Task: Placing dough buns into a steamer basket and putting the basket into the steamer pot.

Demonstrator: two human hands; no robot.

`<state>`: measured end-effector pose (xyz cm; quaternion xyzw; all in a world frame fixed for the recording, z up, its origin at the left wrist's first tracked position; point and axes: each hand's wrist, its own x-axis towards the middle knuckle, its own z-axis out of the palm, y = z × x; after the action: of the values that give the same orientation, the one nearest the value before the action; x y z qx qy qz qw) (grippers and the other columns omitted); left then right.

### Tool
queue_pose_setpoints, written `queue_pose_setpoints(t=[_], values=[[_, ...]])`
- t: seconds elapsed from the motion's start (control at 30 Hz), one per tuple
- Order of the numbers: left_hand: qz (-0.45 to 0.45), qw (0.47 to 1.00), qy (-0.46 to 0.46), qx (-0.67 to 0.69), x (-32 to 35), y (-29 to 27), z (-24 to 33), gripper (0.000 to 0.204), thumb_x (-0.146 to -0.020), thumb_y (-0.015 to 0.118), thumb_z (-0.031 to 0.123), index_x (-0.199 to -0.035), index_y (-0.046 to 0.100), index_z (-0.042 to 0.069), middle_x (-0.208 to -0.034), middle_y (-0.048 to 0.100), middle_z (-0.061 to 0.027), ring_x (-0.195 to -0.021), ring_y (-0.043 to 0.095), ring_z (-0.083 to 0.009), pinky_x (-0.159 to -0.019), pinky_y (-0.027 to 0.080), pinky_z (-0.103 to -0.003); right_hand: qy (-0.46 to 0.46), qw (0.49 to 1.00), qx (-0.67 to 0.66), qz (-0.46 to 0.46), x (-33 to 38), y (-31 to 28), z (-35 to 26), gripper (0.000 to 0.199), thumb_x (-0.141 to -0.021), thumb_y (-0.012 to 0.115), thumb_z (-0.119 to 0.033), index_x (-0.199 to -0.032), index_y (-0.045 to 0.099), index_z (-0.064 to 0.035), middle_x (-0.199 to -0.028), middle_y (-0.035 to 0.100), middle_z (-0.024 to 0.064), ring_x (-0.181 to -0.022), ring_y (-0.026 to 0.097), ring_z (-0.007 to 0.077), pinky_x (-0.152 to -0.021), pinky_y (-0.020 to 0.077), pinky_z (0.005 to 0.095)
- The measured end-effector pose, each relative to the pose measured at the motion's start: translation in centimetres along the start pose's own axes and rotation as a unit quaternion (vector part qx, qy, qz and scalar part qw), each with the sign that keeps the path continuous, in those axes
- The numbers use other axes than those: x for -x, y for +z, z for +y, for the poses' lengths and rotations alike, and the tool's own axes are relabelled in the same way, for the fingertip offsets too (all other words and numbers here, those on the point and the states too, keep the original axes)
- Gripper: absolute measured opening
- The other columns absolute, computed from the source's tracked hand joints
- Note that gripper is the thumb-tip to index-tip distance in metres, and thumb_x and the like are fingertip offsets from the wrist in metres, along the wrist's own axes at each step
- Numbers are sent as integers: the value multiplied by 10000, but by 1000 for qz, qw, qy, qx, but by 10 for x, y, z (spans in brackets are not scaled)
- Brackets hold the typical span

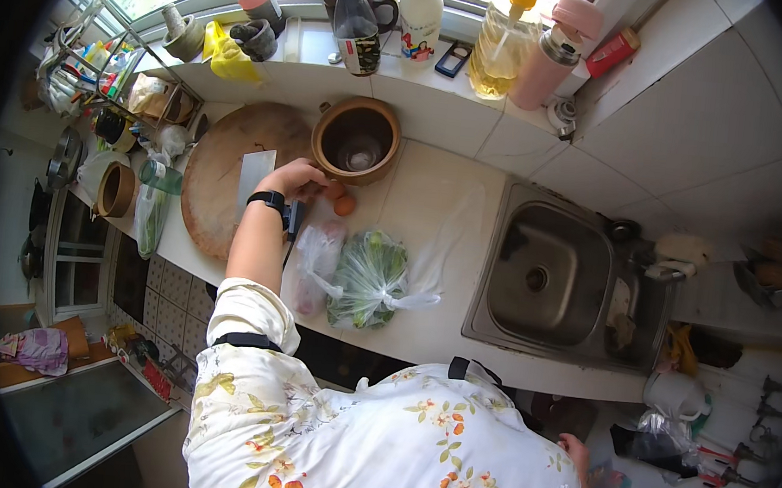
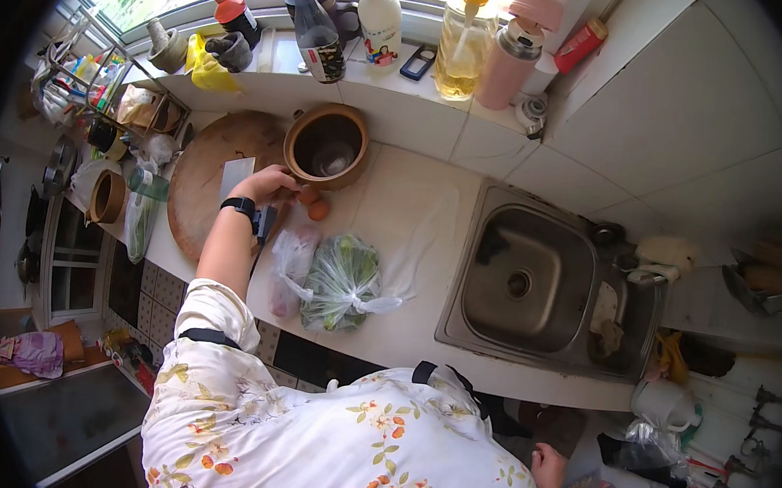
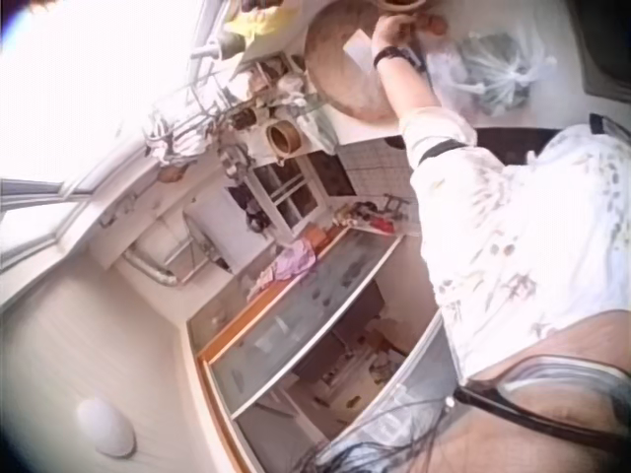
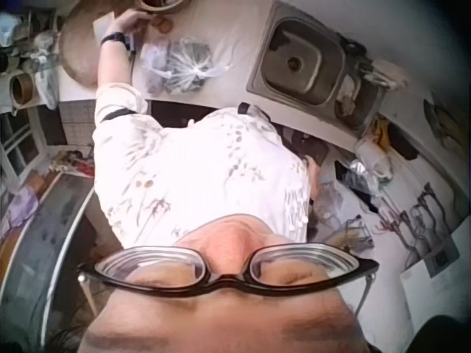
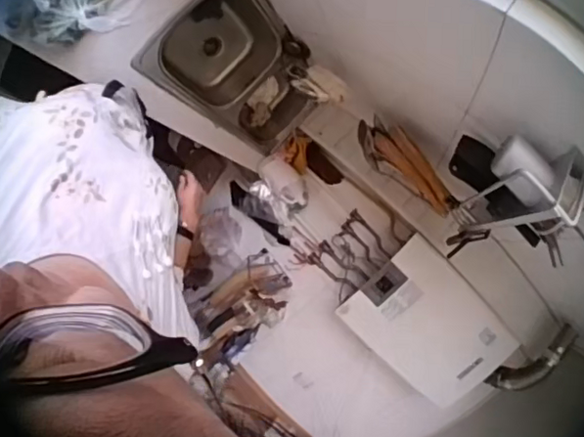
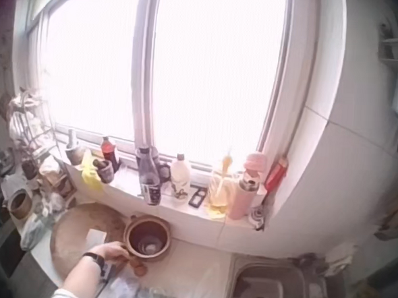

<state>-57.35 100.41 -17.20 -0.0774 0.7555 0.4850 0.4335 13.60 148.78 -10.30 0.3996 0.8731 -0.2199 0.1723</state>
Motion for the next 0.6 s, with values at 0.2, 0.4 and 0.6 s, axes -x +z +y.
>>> queue_pose_setpoints(t=[0.2, 0.4, 0.6], values=[[-46, 994, -41, 86, -20, -6, -10, 45, -787, 650, 117, -784, 656, 72, -663, 636, -46, -520, 579, -139, -503, 441, -270, -51, 998, -20, -30, 13, -5, -12, 211, -801, 701, -135, -1003, 699, -74, -902, 703, 156, -820, 684, 330, -724, 551, 399], [-4, 986, 77, 148, 22, 43, -26, 58, -770, 617, 104, -790, 618, 49, -626, 593, -20, -489, 535, -87, -423, 353, -210, -131, 990, -54, 3, -5, -43, -95, 163, -829, 655, -46, -985, 690, -14, -909, 686, 171, -805, 664, 338, -721, 538, 373], [0, 970, 172, 173, 96, 99, -35, 132, -721, 619, 82, -822, 615, -2, -665, 593, -51, -504, 544, -129, -442, 390, -238, -428, 896, -108, 39, -71, -102, -280, 145, -819, 642, 29, -960, 673, 12, -907, 675, 153, -834, 657, 320, -740, 536, 357]])
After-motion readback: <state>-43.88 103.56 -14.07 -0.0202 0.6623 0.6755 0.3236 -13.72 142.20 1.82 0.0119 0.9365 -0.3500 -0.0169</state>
